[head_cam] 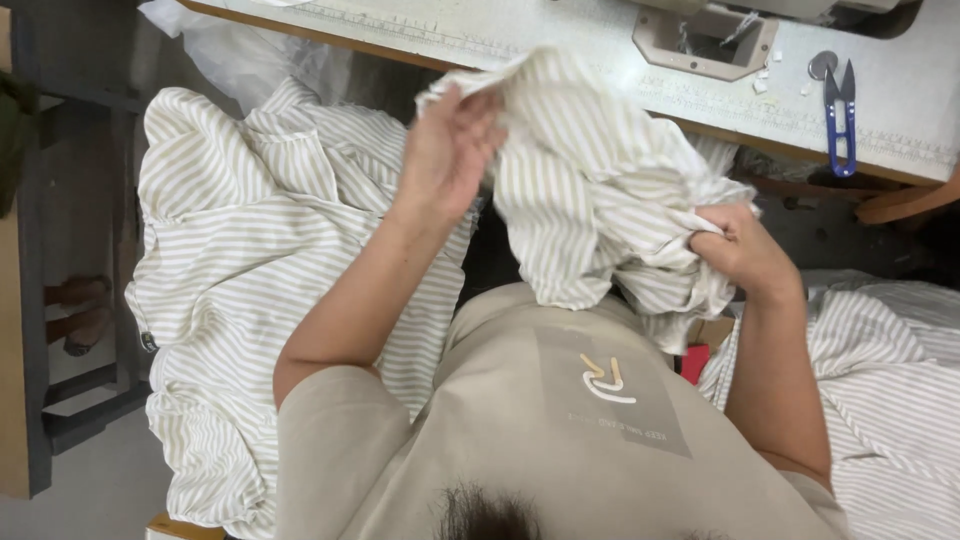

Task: Inspecting a striped garment for defects and trimming loose threads using snips at a sewing workstation.

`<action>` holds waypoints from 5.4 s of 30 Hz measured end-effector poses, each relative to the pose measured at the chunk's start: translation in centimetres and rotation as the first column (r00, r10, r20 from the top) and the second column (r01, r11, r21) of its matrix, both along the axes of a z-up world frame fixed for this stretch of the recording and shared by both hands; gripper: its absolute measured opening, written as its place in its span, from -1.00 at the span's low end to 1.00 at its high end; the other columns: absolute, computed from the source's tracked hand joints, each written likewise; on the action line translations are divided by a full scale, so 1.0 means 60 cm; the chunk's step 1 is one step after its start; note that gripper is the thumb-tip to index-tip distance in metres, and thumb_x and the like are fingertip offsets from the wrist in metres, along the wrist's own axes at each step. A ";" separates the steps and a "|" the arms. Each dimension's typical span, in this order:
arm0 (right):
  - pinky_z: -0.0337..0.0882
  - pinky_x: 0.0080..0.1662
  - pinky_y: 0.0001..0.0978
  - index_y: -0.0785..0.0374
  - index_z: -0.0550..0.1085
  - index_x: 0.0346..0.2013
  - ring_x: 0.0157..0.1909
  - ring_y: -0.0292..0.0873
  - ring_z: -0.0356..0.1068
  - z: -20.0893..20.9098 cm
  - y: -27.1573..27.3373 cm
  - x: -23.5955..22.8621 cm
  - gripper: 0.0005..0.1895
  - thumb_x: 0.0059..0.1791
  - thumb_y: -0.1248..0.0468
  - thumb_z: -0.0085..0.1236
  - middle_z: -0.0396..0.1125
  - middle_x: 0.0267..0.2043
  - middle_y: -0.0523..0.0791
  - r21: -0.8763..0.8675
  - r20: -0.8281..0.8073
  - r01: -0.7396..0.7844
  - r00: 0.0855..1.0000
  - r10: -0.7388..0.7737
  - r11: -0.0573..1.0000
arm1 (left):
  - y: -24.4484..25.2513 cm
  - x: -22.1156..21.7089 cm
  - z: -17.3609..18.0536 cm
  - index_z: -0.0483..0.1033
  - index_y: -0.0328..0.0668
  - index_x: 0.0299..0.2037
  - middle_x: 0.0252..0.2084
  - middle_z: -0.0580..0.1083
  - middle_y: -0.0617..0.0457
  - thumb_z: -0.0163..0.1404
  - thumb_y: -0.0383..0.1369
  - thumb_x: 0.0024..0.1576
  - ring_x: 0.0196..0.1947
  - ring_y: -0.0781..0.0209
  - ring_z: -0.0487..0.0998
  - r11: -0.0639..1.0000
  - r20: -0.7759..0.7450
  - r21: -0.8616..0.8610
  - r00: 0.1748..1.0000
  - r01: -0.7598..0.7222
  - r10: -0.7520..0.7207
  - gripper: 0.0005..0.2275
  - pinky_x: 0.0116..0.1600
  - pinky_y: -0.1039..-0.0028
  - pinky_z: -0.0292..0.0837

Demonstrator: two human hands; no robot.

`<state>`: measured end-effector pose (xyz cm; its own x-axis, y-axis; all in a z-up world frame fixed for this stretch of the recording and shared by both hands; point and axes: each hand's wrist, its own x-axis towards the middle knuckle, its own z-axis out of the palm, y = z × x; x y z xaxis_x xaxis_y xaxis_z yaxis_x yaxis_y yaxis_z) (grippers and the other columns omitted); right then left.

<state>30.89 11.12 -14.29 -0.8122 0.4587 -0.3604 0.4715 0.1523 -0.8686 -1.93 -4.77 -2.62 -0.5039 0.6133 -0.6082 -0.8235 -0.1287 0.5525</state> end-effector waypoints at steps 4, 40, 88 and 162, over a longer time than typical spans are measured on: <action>0.35 0.19 0.18 0.31 0.50 0.20 0.22 0.34 0.37 0.075 -0.027 -0.051 -0.53 -0.03 0.39 0.05 0.43 0.14 0.24 0.223 0.481 -0.221 0.872 0.090 0.949 | -0.044 0.003 -0.453 0.08 0.13 0.43 0.13 0.26 0.00 -0.07 -0.14 0.30 -0.01 0.03 0.28 0.828 0.058 -0.278 0.869 0.486 -0.491 -0.50 0.25 0.11 0.18; 0.10 -0.44 -0.42 0.41 0.65 -0.18 -0.46 -0.29 0.18 0.055 0.020 -0.208 -0.91 0.19 0.43 0.39 0.39 -0.43 -0.11 0.488 -0.331 0.194 0.943 -0.025 0.851 | 0.014 -0.091 0.005 0.49 -0.16 -0.07 -0.30 0.43 0.19 0.01 -0.56 0.31 -0.43 0.49 0.34 0.842 -0.802 -0.208 0.406 0.497 -0.438 -0.90 -0.39 0.82 0.24; 0.30 -0.11 -0.51 0.25 0.50 -0.14 -0.24 -0.35 0.26 -0.008 -0.039 -0.253 -0.96 0.17 0.41 0.09 0.34 -0.33 -0.19 -0.035 -0.521 0.464 0.747 -0.412 0.885 | 0.098 -0.036 -0.187 0.51 -0.12 -0.12 -0.31 0.57 -0.11 0.09 -0.37 0.23 -0.24 -0.17 0.63 0.617 -0.971 -0.232 -0.218 0.752 -0.099 -0.91 -0.15 0.17 0.53; 0.17 -0.37 -0.45 0.37 0.42 -0.36 -0.39 -0.26 0.20 0.135 -0.066 -0.176 -0.77 0.18 0.53 0.16 0.34 -0.37 -0.09 0.366 -0.509 0.508 0.811 -0.290 0.780 | 0.098 -0.077 0.061 0.52 -0.18 -0.35 -0.39 0.50 0.14 0.19 -0.62 0.16 -0.38 0.39 0.48 0.882 -0.963 -0.150 0.135 0.447 -0.232 -0.85 -0.23 0.62 0.47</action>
